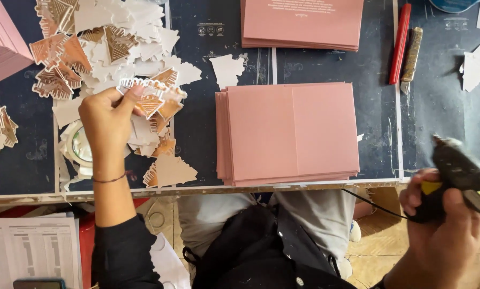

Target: Applying hot glue to decorative paper cutouts and sticking them onto invitation cards

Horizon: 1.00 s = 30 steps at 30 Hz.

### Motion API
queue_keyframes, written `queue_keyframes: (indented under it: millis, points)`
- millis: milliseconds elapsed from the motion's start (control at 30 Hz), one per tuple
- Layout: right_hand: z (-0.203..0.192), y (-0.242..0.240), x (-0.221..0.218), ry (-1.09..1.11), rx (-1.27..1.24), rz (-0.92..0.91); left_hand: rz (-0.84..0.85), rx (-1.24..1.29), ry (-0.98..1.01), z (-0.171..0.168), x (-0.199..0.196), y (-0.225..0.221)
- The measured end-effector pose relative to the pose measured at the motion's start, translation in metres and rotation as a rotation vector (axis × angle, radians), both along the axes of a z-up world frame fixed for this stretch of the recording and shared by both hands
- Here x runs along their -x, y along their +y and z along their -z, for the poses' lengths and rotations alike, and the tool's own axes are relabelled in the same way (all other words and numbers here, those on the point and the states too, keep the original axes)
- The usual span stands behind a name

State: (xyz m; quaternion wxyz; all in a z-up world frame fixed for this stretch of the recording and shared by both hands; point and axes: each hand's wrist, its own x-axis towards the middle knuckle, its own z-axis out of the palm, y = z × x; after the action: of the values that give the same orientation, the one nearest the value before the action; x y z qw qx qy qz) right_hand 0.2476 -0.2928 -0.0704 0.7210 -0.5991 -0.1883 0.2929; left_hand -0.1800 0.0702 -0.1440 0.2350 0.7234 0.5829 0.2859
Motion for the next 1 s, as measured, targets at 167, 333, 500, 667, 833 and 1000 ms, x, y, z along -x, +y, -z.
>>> queue_keyframes:
  millis: [167, 333, 500, 667, 833, 1000]
  points:
    - [-0.002, 0.009, 0.027, -0.056, 0.042, -0.100, 0.080, -0.036, -0.061, -0.044, -0.003, -0.026]
    - [-0.021, 0.024, 0.061, -0.033, 0.020, -0.181, 0.125, -0.083, -0.111, -0.097, -0.039, -0.087]
    - [-0.041, 0.040, 0.084, -0.151, 0.172, -0.285, 0.518, 0.166, -0.640, -0.088, -0.087, -0.130]
    - [-0.070, 0.064, 0.097, -0.584, 0.296, -0.293, 0.330, 0.217, -0.490, -0.123, -0.134, -0.169]
    - [-0.073, 0.074, 0.103, -0.838, 0.279, -0.335, 0.221, 0.137, -0.436, -0.114, -0.149, -0.186]
    - [-0.074, 0.082, 0.107, -0.873, 0.270, -0.327, 0.317, -0.032, -0.367, -0.112, -0.149, -0.183]
